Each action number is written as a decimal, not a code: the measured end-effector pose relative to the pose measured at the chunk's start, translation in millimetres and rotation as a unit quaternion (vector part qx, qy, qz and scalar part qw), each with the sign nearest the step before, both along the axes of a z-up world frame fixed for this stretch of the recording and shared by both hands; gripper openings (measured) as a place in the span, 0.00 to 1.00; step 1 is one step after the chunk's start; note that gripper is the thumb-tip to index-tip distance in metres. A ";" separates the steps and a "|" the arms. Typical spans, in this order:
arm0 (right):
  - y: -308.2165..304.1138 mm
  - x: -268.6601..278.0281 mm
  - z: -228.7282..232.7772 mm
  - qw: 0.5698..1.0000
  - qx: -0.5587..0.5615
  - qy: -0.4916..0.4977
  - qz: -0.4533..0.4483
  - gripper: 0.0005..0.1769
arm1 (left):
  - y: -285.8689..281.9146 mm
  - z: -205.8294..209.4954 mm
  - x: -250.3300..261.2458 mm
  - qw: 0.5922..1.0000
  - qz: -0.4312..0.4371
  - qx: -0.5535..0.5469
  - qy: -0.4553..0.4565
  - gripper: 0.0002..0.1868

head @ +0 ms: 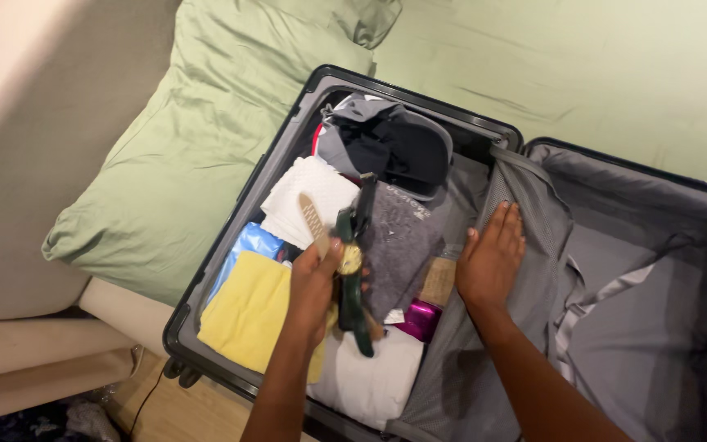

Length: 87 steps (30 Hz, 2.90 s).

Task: The person unpacks a suitcase placed on a bed, removing folded clothes and placing them on the bed. The person then removes a red cap and a wristwatch from the suitcase and places them on a nearby shelf.

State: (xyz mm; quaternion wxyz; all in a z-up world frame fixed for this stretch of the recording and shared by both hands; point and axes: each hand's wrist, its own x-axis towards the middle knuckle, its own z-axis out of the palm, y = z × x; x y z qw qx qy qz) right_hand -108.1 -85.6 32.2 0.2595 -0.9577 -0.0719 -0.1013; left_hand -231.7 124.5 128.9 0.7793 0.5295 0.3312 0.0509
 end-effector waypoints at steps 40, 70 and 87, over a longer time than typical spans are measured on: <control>91.2 150.8 -57.5 0.586 0.635 0.468 -0.185 0.38 | 85.6 -54.9 180.4 0.836 0.003 0.513 0.194 0.61; 26.9 33.6 187.0 0.787 0.516 0.333 -0.059 0.18 | -4.0 62.7 39.8 0.982 0.100 0.151 -0.057 0.36; -153.1 -174.8 529.1 0.942 0.178 -0.152 0.239 0.53 | -202.1 377.1 -69.3 0.898 0.030 -0.373 -0.230 0.24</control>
